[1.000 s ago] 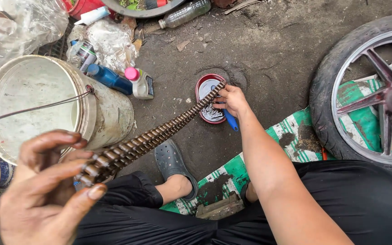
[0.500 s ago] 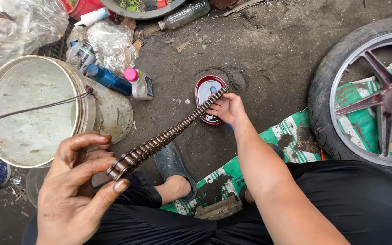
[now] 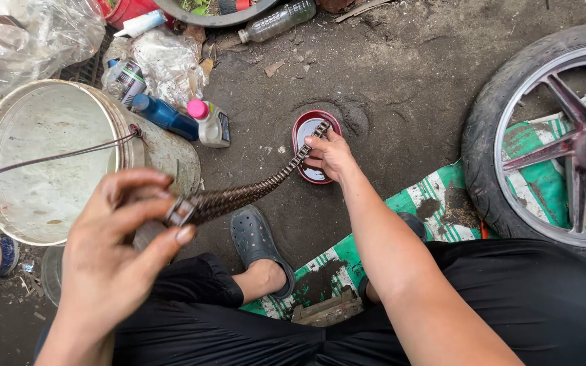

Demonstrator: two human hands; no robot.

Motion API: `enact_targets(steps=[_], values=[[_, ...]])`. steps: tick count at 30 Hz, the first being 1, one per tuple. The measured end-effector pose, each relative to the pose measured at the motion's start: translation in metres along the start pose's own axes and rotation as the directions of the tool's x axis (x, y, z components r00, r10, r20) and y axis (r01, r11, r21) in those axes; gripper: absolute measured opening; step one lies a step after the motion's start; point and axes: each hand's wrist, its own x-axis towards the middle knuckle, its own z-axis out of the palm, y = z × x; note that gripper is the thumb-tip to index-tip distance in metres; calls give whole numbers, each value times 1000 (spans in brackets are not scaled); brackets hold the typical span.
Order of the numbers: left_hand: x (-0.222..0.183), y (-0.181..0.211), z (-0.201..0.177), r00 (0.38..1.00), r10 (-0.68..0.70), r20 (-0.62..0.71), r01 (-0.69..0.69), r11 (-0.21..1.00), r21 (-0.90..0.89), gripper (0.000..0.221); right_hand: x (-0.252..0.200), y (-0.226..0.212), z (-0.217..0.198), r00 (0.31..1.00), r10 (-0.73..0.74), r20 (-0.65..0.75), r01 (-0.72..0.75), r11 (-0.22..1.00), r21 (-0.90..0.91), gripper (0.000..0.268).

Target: The person is cleaning a motorcycle chain by scrubbing it with a brush and dipping it into a container of cleaning fluid.

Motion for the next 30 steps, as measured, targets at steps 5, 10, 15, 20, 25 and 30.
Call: enact_targets(steps=[5, 10, 15, 20, 25, 30], values=[[74, 10, 24, 994, 43, 102, -44, 999, 5, 27, -35, -12, 23, 998, -46, 53, 58, 961, -269, 111], [149, 9, 59, 994, 59, 90, -55, 998, -40, 24, -38, 2, 25, 955, -111, 276, 194, 936, -295, 93], [215, -26, 82, 980, 195, -31, -197, 976, -90, 22, -29, 19, 15, 898, -100, 428, 188, 968, -169, 103], [246, -32, 101, 995, -94, -33, 89, 988, -124, 41, -32, 19, 13, 870, 38, 492, 74, 976, -205, 84], [271, -43, 127, 980, -189, -56, 181, 975, -127, 43, -5, 52, -8, 838, -60, 542, 242, 932, -270, 107], [284, -66, 146, 983, -141, -119, 128, 986, -106, 36, -3, 48, -10, 898, -88, 431, 246, 912, -327, 87]])
